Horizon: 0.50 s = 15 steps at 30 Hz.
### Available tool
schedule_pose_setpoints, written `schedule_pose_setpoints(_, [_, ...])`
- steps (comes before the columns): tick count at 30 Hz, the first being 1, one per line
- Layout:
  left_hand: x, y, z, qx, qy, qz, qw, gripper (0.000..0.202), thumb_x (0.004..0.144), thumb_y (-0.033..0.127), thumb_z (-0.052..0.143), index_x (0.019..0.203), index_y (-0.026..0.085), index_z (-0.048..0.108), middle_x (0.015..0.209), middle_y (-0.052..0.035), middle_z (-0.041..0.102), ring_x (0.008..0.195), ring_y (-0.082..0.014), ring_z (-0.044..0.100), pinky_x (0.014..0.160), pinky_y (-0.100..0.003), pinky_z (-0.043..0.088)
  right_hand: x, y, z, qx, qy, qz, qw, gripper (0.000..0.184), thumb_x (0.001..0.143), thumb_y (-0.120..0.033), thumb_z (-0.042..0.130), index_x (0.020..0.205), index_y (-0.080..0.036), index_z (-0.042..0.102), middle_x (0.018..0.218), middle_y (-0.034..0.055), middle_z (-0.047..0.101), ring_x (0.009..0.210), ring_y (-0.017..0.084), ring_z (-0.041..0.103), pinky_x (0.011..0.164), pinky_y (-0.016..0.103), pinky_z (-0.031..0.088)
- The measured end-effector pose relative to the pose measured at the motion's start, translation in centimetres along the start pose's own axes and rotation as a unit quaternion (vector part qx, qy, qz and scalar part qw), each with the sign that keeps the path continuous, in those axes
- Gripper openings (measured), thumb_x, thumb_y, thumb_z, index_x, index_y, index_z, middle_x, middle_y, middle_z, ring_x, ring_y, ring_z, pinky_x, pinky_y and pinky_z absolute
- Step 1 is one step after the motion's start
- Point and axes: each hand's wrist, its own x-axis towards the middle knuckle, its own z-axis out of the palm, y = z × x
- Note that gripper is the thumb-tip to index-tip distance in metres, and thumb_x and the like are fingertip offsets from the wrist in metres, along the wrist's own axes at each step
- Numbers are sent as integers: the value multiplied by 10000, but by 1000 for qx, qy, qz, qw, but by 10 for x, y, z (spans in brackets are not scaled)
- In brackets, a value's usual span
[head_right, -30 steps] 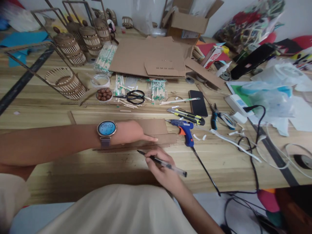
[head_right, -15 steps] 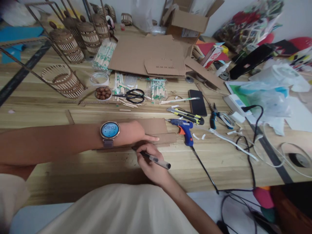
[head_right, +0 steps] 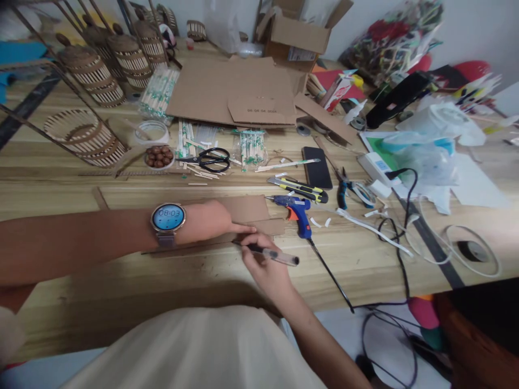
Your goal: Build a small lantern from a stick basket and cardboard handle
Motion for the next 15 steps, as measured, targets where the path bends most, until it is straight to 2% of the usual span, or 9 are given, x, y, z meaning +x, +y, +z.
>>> schedule_pose_setpoints(3, [-1,3,-5,49,-55,19,997,793,832,-58,543,1430,463,534,474,58,512,454,-129,385,622,-239,378,-1,13,-27,-57,41,40,997,116,878,-316,581,838,-238,658,780,34,726,719,204,681,573,285,507])
schedule_pose_setpoints(6, [-1,7,-12,105,-81,21,991,869,814,-78,546,1474,482,468,486,61,538,443,-138,429,607,-237,398,-3,25,-51,-110,107,66,986,143,845,-358,595,812,-233,658,756,34,721,684,207,659,575,297,481])
schedule_pose_setpoints(9, [1,9,-15,133,-85,20,987,926,770,-97,584,1474,493,464,482,67,547,429,-147,451,562,-229,382,-6,28,-64,-134,154,67,977,146,833,-360,609,796,-228,657,727,23,705,658,198,646,598,302,480])
schedule_pose_setpoints(12, [0,9,-18,144,-97,28,984,941,778,-80,596,1503,493,418,574,39,634,477,-163,514,533,-228,345,-8,16,-57,-107,155,30,982,111,861,-317,616,810,-228,659,721,9,698,673,184,658,617,287,494])
schedule_pose_setpoints(15, [-5,10,-22,146,-106,41,983,872,859,-6,581,1552,465,338,713,-7,716,583,-185,605,527,-237,325,-5,-8,-32,-39,54,-29,997,79,892,-251,612,845,-236,674,734,-4,707,662,159,659,591,257,494])
